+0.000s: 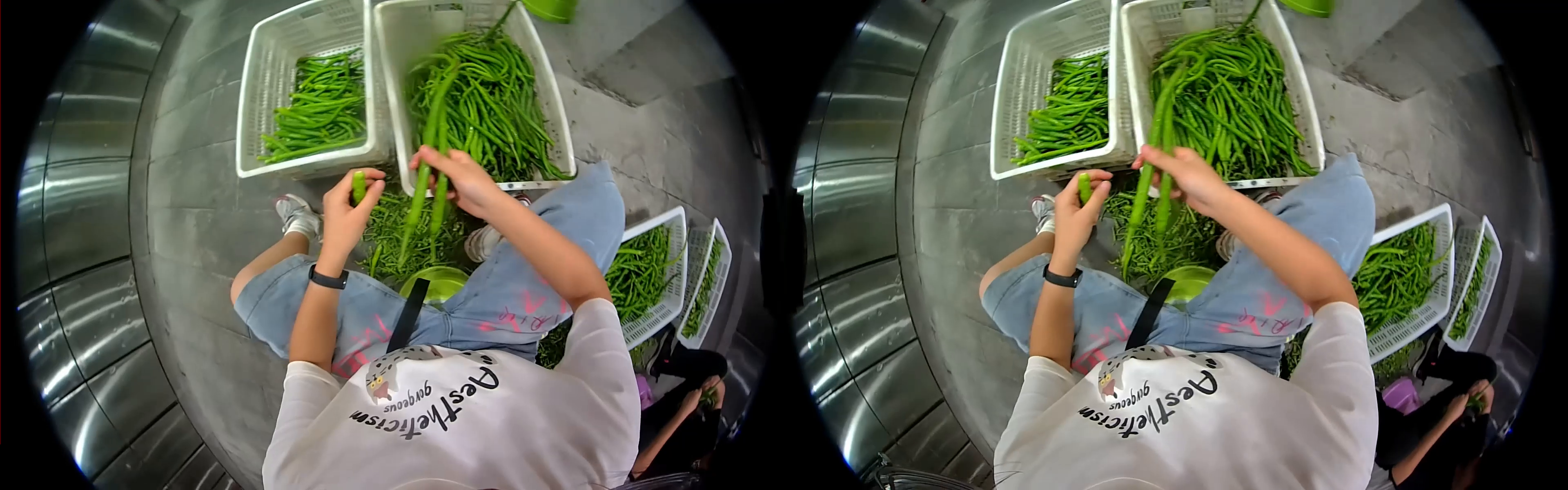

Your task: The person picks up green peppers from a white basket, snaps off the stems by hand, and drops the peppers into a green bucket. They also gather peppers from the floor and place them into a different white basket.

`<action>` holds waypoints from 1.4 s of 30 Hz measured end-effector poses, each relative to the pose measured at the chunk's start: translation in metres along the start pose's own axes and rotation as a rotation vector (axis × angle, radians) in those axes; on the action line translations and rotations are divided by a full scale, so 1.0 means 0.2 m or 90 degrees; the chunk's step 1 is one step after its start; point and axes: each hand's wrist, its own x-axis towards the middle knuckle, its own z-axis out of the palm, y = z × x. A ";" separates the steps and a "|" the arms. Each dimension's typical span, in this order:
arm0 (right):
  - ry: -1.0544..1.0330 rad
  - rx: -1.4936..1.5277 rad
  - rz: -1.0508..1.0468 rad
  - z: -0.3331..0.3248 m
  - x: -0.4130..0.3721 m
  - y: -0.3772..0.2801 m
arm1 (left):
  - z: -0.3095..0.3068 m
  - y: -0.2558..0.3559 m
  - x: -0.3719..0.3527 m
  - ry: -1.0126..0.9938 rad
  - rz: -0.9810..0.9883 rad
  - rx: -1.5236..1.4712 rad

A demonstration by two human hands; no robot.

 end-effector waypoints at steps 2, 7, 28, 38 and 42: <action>0.006 0.034 -0.013 -0.01 0.00 -0.02 | -0.02 -0.03 0.01 -0.063 -0.024 -0.015; -0.011 0.138 0.058 -0.03 0.03 0.02 | 0.03 0.07 -0.03 -0.148 0.240 0.095; 0.070 0.070 0.038 0.06 0.01 0.16 | -0.35 0.07 0.04 0.509 0.290 -0.309; -0.036 0.009 -0.138 0.10 -0.04 0.02 | 0.06 0.05 -0.06 -0.072 0.132 0.156; -0.033 -0.077 -0.143 0.12 -0.08 0.00 | 0.05 0.03 -0.06 -0.070 0.202 0.228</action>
